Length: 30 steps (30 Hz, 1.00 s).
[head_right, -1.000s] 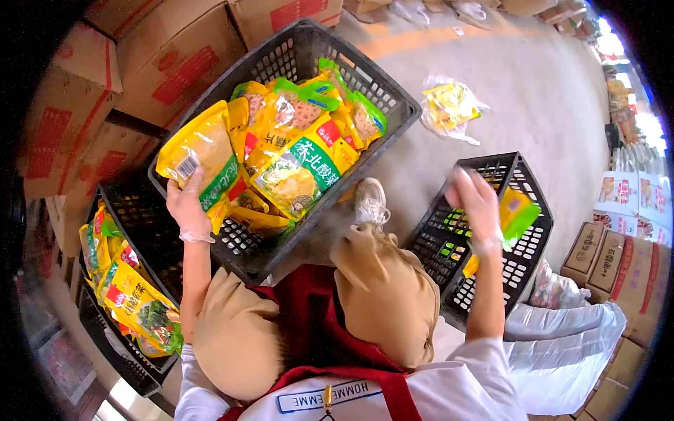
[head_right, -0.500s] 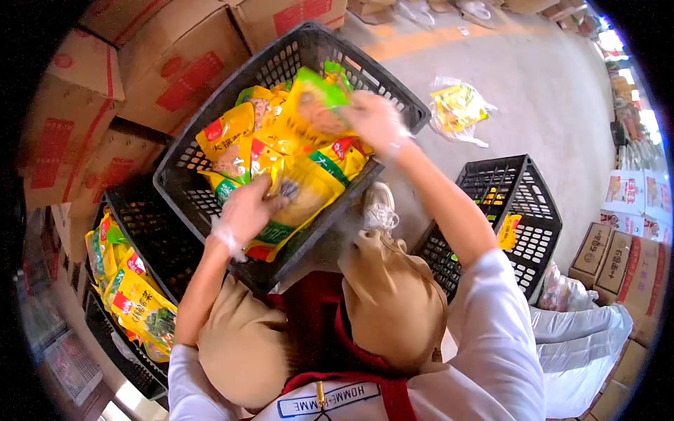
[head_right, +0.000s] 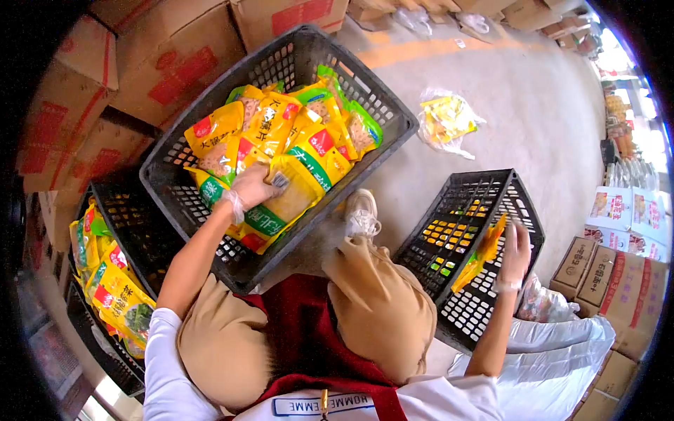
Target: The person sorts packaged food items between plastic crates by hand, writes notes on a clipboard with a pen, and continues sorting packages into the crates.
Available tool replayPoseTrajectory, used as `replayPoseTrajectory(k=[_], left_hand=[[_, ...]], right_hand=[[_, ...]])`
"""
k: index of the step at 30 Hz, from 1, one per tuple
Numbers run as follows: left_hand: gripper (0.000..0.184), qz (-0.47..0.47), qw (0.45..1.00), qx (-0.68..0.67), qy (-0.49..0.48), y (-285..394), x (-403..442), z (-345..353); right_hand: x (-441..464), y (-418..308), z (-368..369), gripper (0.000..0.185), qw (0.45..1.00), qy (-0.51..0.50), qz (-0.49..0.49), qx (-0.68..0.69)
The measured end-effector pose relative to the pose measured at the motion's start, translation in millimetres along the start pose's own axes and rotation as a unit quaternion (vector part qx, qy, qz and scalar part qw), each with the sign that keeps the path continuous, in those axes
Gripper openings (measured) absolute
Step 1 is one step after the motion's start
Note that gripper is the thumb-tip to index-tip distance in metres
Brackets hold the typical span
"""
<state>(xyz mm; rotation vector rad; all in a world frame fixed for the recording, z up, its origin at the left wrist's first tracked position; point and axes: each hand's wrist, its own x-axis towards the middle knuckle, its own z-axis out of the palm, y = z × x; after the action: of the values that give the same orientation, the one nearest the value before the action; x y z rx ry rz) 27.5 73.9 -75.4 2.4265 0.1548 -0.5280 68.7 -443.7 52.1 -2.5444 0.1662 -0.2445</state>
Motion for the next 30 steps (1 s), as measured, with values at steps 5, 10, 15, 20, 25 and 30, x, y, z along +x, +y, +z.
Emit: replayPoseTrajectory(k=[5,10,15,20,25,30], left_hand=[[0.039,0.041,0.997,-0.045,0.053,-5.6,-13.9,20.1],[0.033,0.17,0.982,-0.073,0.036,5.5,-42.1,48.9],[0.037,0.057,0.981,-0.185,0.015,8.9,-48.2,48.5],[0.071,0.004,0.963,-0.228,0.144,5.2,-43.9,49.6],[0.09,-0.009,0.982,-0.188,0.009,21.5,-48.3,31.4],[0.077,-0.042,0.988,-0.144,-0.027,21.0,-49.3,35.8]], right_hand=[[42.0,-205.1,165.7,0.029,0.944,-0.248,-0.189,0.106],[58.2,-303.2,358.0,0.071,0.845,-0.404,-0.31,-0.16],[31.3,-317.9,362.9,0.067,0.879,-0.357,-0.271,-0.166],[10.5,-280.1,212.8,0.056,0.933,-0.31,-0.158,0.094],[6.4,-171.6,32.6,0.036,0.951,-0.072,0.039,0.298],[32.6,-26.9,-9.9,0.05,0.973,-0.027,-0.145,-0.175]])
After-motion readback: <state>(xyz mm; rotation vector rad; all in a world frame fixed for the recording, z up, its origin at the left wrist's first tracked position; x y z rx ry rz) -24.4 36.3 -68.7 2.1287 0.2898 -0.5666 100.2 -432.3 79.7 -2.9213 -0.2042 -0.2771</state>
